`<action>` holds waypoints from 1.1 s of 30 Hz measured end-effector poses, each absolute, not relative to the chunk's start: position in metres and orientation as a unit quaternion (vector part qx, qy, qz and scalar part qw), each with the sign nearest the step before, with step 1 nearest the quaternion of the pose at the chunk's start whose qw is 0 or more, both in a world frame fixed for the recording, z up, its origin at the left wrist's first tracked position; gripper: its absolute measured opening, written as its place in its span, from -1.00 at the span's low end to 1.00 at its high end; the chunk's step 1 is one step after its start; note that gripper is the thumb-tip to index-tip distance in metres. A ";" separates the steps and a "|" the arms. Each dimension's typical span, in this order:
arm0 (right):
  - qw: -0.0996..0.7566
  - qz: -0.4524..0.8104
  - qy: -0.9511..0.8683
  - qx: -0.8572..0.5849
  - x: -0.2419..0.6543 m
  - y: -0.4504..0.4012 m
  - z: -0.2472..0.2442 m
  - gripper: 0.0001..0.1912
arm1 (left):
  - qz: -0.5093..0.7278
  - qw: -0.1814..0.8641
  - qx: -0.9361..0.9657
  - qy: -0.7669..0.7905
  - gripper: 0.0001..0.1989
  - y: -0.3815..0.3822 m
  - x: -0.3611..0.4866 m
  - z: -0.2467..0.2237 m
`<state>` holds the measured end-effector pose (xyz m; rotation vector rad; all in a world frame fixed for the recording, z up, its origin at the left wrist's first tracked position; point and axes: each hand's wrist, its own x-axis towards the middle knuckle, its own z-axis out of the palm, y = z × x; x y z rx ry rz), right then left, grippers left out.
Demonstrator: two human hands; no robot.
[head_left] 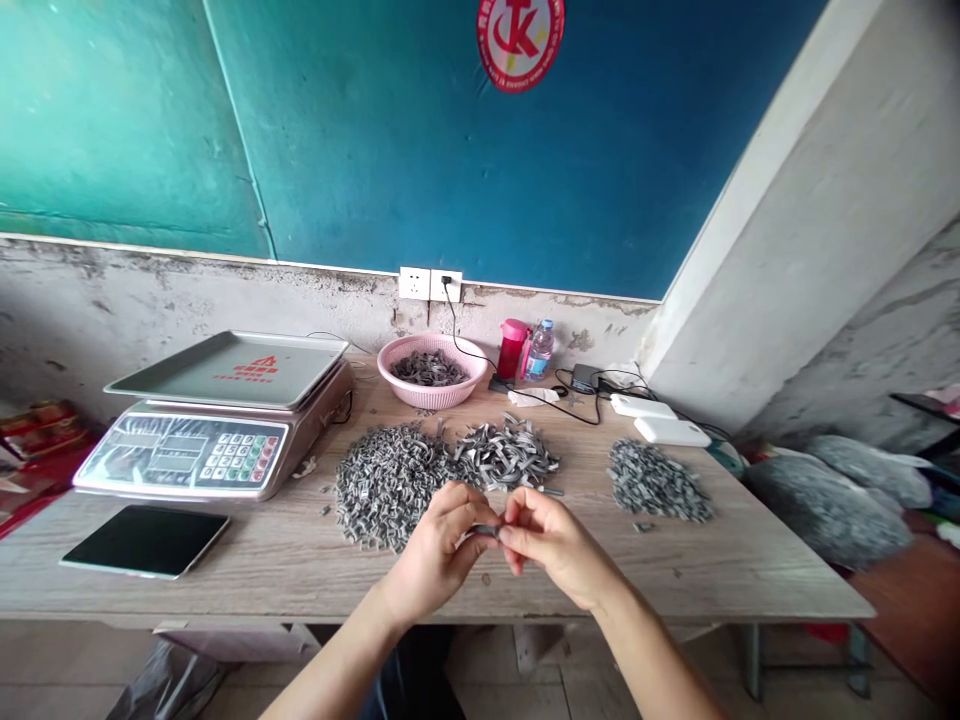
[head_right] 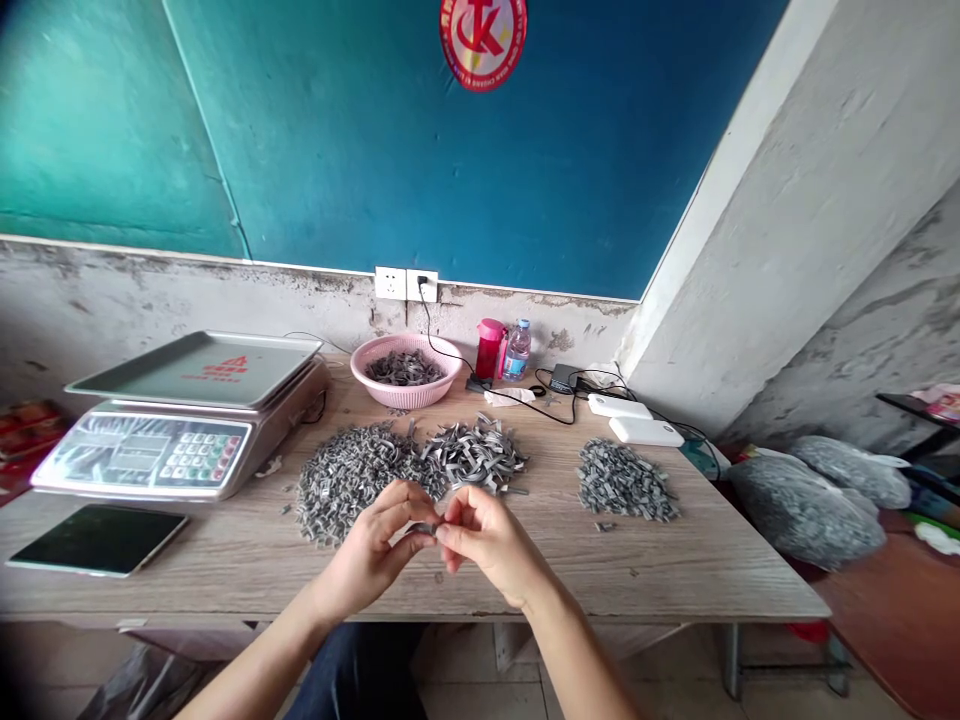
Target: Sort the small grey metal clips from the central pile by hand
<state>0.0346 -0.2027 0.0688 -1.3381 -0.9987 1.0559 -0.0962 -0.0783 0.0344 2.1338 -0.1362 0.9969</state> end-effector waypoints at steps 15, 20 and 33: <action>0.587 0.219 -0.444 -0.640 0.021 -0.188 0.045 -0.76 | 0.386 0.623 0.671 0.110 -0.88 -0.082 -0.085 0.022; 0.521 0.130 -0.535 -0.652 0.021 -0.191 0.048 -0.86 | 0.308 0.885 0.330 0.116 -0.76 -0.092 -0.085 0.012; 0.476 0.168 -0.522 -0.688 0.030 -0.194 0.054 -0.97 | 0.338 0.783 0.514 0.089 -0.87 -0.098 -0.091 0.016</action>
